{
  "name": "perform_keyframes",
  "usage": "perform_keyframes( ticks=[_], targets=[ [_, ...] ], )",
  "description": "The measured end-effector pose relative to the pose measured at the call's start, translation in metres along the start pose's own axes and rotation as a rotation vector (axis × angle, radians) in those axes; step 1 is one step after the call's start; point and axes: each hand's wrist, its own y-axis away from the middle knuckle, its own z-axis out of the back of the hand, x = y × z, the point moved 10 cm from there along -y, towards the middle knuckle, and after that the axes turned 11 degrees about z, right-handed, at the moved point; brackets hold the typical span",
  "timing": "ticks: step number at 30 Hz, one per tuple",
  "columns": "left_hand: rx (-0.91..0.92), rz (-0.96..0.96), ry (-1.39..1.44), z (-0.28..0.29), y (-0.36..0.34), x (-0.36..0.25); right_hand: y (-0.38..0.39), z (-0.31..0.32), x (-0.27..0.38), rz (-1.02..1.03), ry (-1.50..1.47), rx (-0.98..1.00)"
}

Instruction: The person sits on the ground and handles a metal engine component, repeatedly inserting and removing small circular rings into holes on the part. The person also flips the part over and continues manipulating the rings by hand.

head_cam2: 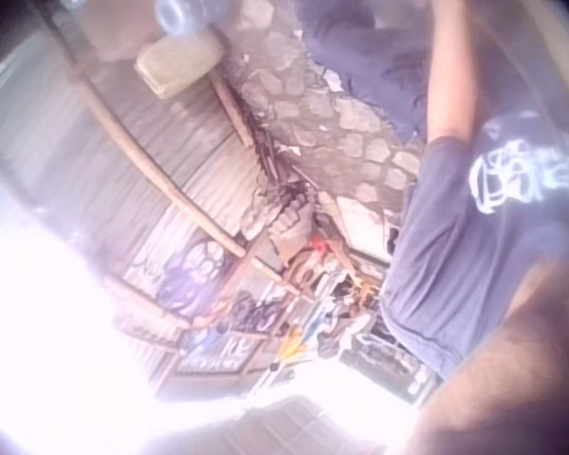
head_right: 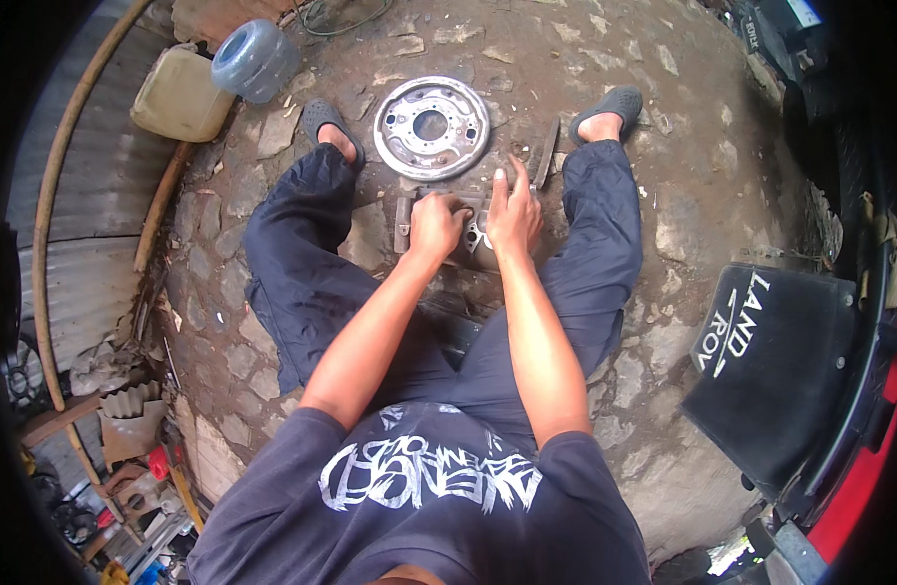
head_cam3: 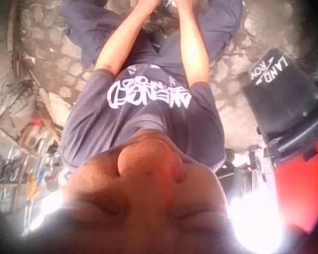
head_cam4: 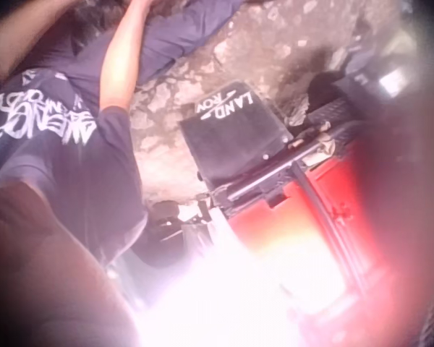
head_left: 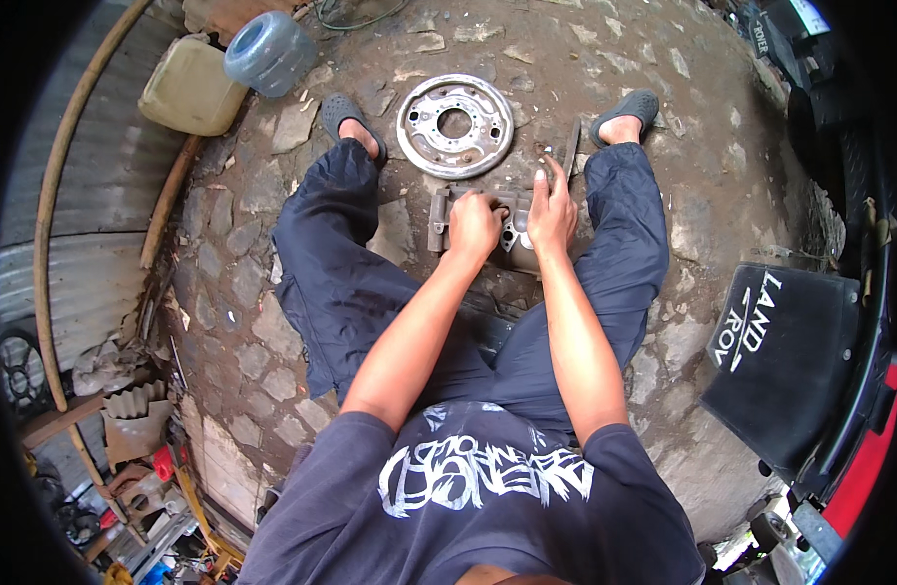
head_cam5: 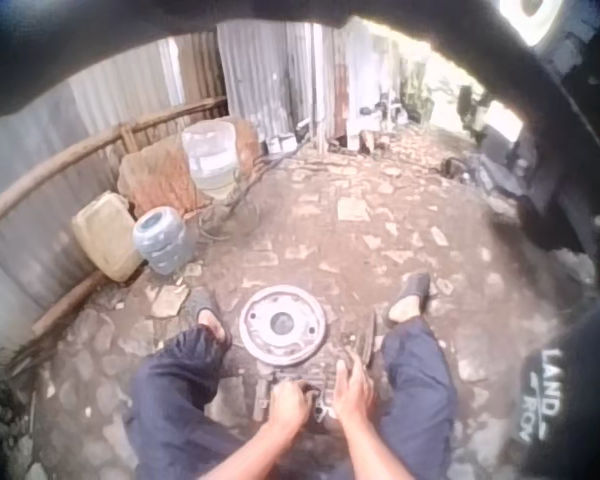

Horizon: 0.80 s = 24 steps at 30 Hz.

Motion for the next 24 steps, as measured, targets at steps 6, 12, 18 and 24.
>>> perform_keyframes(
  ticks=[6, 12, 18, 24],
  targets=[
    [0.242, 0.055, -0.037, -0.011, -0.017, -0.001, -0.003, -0.005, -0.006, 0.026, 0.07, 0.016],
    [0.336, 0.017, -0.016, -0.014, -0.009, 0.001, -0.003, -0.005, -0.003, 0.007, 0.084, 0.041],
    [0.043, -0.039, 0.166, -0.013, -0.017, 0.005, 0.001, -0.008, 0.003, 0.065, 0.095, -0.004],
    [0.244, -0.049, 0.018, -0.016, -0.003, -0.003, -0.002, -0.005, -0.006, 0.019, 0.089, 0.025]
  ],
)
